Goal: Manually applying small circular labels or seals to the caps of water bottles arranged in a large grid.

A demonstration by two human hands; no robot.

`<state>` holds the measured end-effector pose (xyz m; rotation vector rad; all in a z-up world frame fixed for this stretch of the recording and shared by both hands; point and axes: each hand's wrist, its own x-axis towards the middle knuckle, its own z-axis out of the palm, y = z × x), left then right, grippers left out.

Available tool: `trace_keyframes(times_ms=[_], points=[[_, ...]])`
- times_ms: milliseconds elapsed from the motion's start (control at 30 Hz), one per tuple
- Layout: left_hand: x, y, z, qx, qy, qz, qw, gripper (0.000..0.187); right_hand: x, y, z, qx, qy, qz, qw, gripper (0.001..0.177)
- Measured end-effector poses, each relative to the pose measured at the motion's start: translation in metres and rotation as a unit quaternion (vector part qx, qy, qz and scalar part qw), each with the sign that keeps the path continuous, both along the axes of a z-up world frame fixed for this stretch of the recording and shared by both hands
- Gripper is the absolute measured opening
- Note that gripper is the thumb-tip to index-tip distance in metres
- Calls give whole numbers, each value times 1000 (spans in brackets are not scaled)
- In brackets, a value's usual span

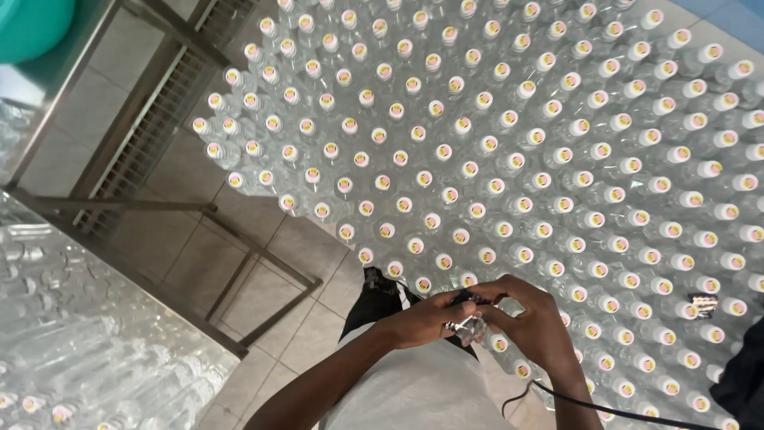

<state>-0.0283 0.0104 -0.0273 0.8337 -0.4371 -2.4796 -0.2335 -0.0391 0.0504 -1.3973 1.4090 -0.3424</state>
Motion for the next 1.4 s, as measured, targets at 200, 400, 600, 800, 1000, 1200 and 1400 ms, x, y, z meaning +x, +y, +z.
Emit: trace_keyframes(times_ms=[200, 400, 600, 800, 1000, 1200, 1400], points=[[25, -4, 18, -29, -38, -1, 999, 92, 20, -8, 0, -34, -35, 26, 998, 27], [68, -13, -9, -126, 65, 75, 987, 68, 63, -17, -3, -119, -80, -35, 989, 36], [146, -33, -5, -174, 11, 47, 984, 68, 125, -27, -10, -152, -77, -58, 984, 37], [187, -57, 2, -148, -13, 59, 987, 66, 159, -37, -36, -153, -68, -132, 977, 36], [222, -64, -39, -119, -60, 140, 981, 63, 176, -67, -81, -241, -19, -149, 959, 29], [243, -69, -11, -151, -63, 196, 967, 59, 177, -75, -130, -284, 53, -82, 954, 27], [206, -61, -57, -177, -119, 186, 959, 56, 177, -74, -107, -228, 18, -106, 968, 29]])
